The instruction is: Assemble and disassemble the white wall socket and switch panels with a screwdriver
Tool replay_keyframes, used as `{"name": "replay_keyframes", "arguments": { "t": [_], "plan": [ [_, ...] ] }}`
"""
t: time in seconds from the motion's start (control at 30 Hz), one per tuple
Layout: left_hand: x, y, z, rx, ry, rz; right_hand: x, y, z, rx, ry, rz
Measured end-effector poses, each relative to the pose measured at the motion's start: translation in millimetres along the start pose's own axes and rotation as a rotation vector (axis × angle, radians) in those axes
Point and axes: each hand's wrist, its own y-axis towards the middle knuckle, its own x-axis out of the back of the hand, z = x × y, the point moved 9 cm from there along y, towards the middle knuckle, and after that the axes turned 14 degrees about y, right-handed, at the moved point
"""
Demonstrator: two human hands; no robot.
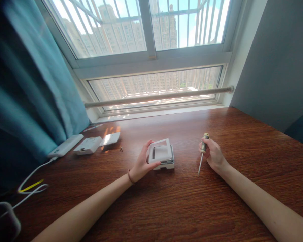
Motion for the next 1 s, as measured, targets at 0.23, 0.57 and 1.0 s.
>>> {"name": "replay_keyframes", "arguments": {
  "t": [0.23, 0.57, 1.0],
  "plan": [
    [4.4, -14.7, -47.3, -0.272, 0.396, -0.127, -51.6, -47.8, -27.8, -0.22, -0.218, 0.226],
    [-7.6, -21.0, -64.5, -0.383, 0.463, -0.101, -62.9, -77.9, -60.5, -0.267, -0.396, 0.271],
    [-3.4, -7.7, -37.9, -0.188, 0.281, 0.025, -27.2, -31.8, -7.4, -0.01, -0.361, 0.046]
  ]
}}
